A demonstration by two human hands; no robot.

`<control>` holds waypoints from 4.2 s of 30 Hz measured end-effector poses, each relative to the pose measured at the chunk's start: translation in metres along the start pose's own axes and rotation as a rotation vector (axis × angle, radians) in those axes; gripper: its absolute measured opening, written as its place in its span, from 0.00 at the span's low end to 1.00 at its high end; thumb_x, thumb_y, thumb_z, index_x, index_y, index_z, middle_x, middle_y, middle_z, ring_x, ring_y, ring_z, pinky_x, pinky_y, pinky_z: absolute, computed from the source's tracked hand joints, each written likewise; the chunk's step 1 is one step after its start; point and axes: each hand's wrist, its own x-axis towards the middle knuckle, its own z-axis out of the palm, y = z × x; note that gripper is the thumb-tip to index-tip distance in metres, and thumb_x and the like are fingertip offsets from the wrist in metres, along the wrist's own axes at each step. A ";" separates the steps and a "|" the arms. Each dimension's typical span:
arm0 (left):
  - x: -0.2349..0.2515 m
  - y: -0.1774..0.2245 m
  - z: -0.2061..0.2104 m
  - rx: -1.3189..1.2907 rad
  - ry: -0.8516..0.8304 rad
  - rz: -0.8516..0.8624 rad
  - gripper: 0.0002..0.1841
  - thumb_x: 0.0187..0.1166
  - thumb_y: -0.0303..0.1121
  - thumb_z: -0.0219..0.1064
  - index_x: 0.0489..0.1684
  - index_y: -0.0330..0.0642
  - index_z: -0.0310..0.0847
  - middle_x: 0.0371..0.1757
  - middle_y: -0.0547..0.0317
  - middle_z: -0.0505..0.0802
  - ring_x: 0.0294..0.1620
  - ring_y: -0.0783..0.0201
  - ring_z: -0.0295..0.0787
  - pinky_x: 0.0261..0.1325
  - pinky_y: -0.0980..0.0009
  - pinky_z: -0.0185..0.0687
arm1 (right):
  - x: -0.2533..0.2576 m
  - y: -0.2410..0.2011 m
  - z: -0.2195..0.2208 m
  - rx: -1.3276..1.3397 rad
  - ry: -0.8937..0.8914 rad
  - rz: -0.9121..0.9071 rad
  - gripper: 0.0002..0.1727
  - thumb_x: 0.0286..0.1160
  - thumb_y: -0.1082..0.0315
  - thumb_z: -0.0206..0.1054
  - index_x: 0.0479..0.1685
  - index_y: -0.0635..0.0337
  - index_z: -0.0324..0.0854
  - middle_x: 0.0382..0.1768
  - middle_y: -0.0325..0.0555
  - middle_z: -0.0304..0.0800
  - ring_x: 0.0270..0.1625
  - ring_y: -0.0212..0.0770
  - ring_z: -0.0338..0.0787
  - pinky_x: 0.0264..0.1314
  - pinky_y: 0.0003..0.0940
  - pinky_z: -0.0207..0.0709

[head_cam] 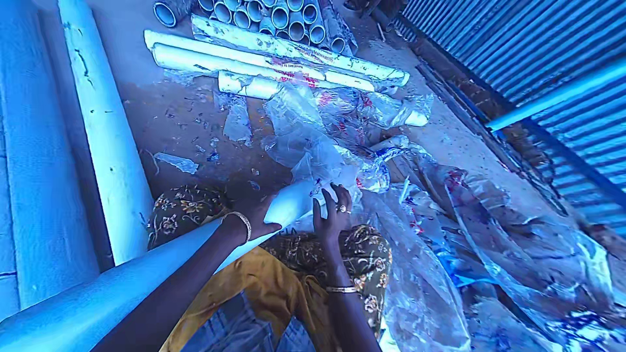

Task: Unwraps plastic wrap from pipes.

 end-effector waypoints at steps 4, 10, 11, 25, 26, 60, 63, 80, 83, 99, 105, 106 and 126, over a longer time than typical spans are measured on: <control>-0.001 -0.002 0.000 -0.009 -0.019 -0.012 0.49 0.81 0.55 0.69 0.98 0.53 0.40 0.82 0.31 0.75 0.82 0.31 0.71 0.80 0.34 0.63 | 0.002 0.024 0.041 -0.137 -0.114 -0.181 0.19 0.74 0.57 0.64 0.21 0.59 0.88 0.32 0.54 0.94 0.48 0.62 0.92 0.76 0.69 0.62; -0.001 0.002 -0.009 0.032 -0.065 -0.046 0.49 0.82 0.58 0.65 0.99 0.57 0.34 0.87 0.26 0.64 0.83 0.27 0.68 0.78 0.34 0.65 | 0.034 0.055 0.051 -0.225 -0.302 -0.239 0.26 0.81 0.62 0.55 0.11 0.66 0.80 0.11 0.52 0.82 0.18 0.52 0.87 0.30 0.46 0.78; 0.000 0.001 -0.010 0.022 -0.072 -0.050 0.49 0.83 0.58 0.65 0.99 0.57 0.34 0.86 0.25 0.66 0.82 0.27 0.68 0.78 0.34 0.65 | 0.038 0.054 0.052 -0.234 -0.357 -0.190 0.26 0.82 0.63 0.55 0.13 0.67 0.82 0.12 0.54 0.82 0.19 0.55 0.88 0.27 0.49 0.78; 0.012 -0.004 -0.011 -0.024 -0.067 -0.044 0.49 0.83 0.56 0.66 0.99 0.59 0.34 0.80 0.23 0.73 0.77 0.27 0.75 0.75 0.33 0.68 | 0.090 0.100 0.073 -0.427 -0.614 0.371 0.28 0.92 0.61 0.49 0.29 0.73 0.85 0.30 0.68 0.90 0.42 0.68 0.93 0.45 0.65 0.77; 0.012 -0.003 -0.009 -0.020 -0.063 -0.048 0.49 0.83 0.56 0.66 0.99 0.59 0.34 0.83 0.23 0.70 0.78 0.26 0.72 0.76 0.33 0.67 | 0.090 0.105 0.074 -0.434 -0.605 0.385 0.28 0.93 0.60 0.48 0.30 0.73 0.85 0.30 0.68 0.91 0.43 0.69 0.93 0.45 0.65 0.77; 0.110 0.053 -0.006 0.264 0.091 0.669 0.24 0.81 0.09 0.48 0.72 0.28 0.81 0.83 0.40 0.78 0.87 0.43 0.70 0.90 0.54 0.55 | 0.017 0.088 -0.019 -0.085 0.192 0.717 0.14 0.78 0.71 0.61 0.46 0.75 0.89 0.52 0.70 0.91 0.65 0.73 0.81 0.71 0.65 0.64; 0.124 0.054 -0.015 0.335 0.110 0.748 0.16 0.84 0.14 0.53 0.58 0.22 0.87 0.70 0.34 0.88 0.76 0.38 0.81 0.83 0.51 0.65 | 0.015 0.126 -0.044 -0.076 0.196 1.032 0.17 0.84 0.71 0.58 0.58 0.78 0.84 0.61 0.73 0.86 0.72 0.70 0.79 0.78 0.60 0.62; 0.148 0.083 -0.032 0.631 -0.091 0.569 0.17 0.90 0.25 0.51 0.62 0.17 0.77 0.65 0.25 0.84 0.68 0.32 0.83 0.70 0.44 0.75 | 0.021 0.129 -0.022 0.280 0.365 0.975 0.16 0.85 0.76 0.53 0.57 0.85 0.76 0.43 0.59 0.85 0.37 0.29 0.85 0.44 0.22 0.80; 0.144 0.076 -0.032 0.410 0.008 0.480 0.16 0.90 0.25 0.51 0.61 0.17 0.77 0.58 0.25 0.87 0.62 0.34 0.86 0.68 0.45 0.76 | 0.022 0.131 -0.027 0.284 0.450 0.929 0.16 0.85 0.76 0.52 0.58 0.86 0.73 0.45 0.59 0.85 0.38 0.30 0.85 0.44 0.23 0.80; 0.131 0.069 -0.008 0.186 0.270 0.344 0.13 0.90 0.26 0.57 0.56 0.21 0.81 0.64 0.28 0.84 0.72 0.34 0.79 0.79 0.47 0.69 | 0.023 0.071 0.017 0.360 -0.429 0.109 0.09 0.70 0.84 0.66 0.37 0.68 0.93 0.42 0.64 0.92 0.51 0.64 0.92 0.55 0.54 0.84; 0.133 0.059 -0.008 0.018 0.267 0.455 0.13 0.88 0.25 0.58 0.54 0.19 0.82 0.59 0.27 0.86 0.67 0.37 0.82 0.76 0.49 0.71 | 0.024 0.063 0.030 0.163 -0.460 0.125 0.10 0.75 0.81 0.61 0.41 0.75 0.89 0.43 0.69 0.90 0.50 0.69 0.92 0.53 0.60 0.83; 0.131 0.059 -0.010 -0.005 0.271 0.478 0.12 0.87 0.24 0.60 0.53 0.19 0.82 0.57 0.27 0.87 0.66 0.37 0.82 0.75 0.49 0.72 | 0.025 0.065 0.029 0.206 -0.453 0.157 0.10 0.76 0.81 0.61 0.41 0.75 0.89 0.43 0.68 0.90 0.50 0.68 0.92 0.53 0.60 0.82; 0.119 0.059 -0.017 0.022 0.235 0.504 0.12 0.85 0.24 0.63 0.55 0.24 0.86 0.48 0.35 0.90 0.49 0.47 0.87 0.61 0.55 0.79 | 0.015 0.056 0.023 0.056 -0.509 0.197 0.09 0.76 0.82 0.59 0.43 0.78 0.86 0.44 0.72 0.88 0.51 0.72 0.89 0.52 0.62 0.81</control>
